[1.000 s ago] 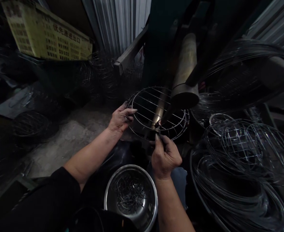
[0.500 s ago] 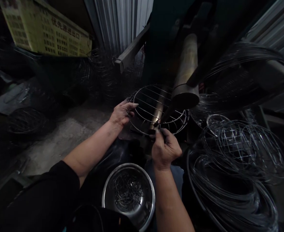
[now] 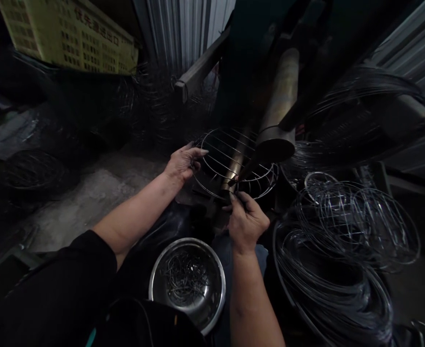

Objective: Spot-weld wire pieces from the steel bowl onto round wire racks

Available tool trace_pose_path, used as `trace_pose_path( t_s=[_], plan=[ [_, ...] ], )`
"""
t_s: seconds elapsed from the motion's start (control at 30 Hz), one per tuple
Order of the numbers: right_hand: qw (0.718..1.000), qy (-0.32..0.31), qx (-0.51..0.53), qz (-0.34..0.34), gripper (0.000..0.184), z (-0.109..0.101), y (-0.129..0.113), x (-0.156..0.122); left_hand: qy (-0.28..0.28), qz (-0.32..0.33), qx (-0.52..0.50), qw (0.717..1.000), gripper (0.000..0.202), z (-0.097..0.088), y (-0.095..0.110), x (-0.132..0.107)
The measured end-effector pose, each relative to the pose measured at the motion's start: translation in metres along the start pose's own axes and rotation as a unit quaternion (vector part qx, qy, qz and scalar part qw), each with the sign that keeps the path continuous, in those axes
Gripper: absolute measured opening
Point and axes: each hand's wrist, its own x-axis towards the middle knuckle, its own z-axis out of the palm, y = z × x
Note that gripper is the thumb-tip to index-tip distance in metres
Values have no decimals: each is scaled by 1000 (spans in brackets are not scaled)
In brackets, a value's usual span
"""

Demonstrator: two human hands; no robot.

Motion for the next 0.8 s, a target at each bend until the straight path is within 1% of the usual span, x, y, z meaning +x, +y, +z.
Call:
trace_pose_path(
  t_s=[0.07,0.13,0.33,0.47,0.57,0.67,0.77,0.8],
  plan=[
    [1000,1,8,19,29,3,-1,-1,9,-3,0,1000,83,1,0,-1],
    [1000,0,12,29,31,5,-2,-1,11,0,-5,1000,81,1,0,-1],
    [999,12,32,24,31,7,5,1,6,7,-1,1000,64,1,-1,-1],
    [1000,10,14,16,27,4,10,3,14,11,21,1000,53,1,-2,-1],
    [1000,1,-8,14,23,2,14,7,-3,20,43,999,42,1,-7,9],
    [999,-21,-22,10,18,1,15,10,-23,29,61,997,31,-1,-14,22],
    [998,-41,-41,-4,15,-2,10,6,-30,32,58,997,37,-2,-18,27],
    [997,-44,-51,-21,14,-6,8,1,-32,31,57,997,37,-2,-17,28]
  ],
)
